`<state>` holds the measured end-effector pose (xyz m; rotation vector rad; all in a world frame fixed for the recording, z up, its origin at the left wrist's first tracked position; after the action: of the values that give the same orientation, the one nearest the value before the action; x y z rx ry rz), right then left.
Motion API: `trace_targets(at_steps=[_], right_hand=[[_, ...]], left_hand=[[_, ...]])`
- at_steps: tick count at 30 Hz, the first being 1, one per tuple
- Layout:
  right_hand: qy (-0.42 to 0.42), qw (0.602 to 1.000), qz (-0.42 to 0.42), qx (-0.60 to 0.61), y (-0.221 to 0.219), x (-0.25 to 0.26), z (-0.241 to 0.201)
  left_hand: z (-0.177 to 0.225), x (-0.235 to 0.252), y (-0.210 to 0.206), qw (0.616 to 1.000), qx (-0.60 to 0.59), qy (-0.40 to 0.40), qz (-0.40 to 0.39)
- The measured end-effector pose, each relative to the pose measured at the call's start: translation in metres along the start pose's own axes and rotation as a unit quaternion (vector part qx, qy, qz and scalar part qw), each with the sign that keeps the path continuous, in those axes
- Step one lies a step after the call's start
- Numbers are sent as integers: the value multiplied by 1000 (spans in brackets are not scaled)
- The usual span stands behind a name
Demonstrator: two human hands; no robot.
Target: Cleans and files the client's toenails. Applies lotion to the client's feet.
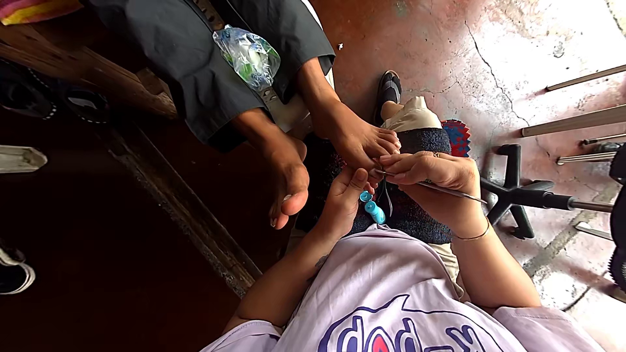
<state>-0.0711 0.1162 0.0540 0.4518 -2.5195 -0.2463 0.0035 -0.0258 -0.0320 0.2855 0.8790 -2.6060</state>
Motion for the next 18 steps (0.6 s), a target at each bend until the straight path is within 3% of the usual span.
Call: trace_targets(at_steps=[14, 18], right_hand=[[11, 999, -24, -22, 0, 7, -4], [47, 997, -23, -54, -4, 4, -5]], left_hand=[[1, 0, -1, 1000, 6, -5, -1], [1, 1, 0, 1000, 13, -8, 3]])
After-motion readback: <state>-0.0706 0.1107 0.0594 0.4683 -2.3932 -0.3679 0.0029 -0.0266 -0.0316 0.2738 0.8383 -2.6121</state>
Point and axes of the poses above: each hand's wrist, its own x-axis towards the middle knuckle, its own y-axis out of the back of the hand, z = x × y, the point moved 3 cm from there along x, towards the middle knuckle, and after that the axes turned 15 degrees about z, right-handed, at the moved point
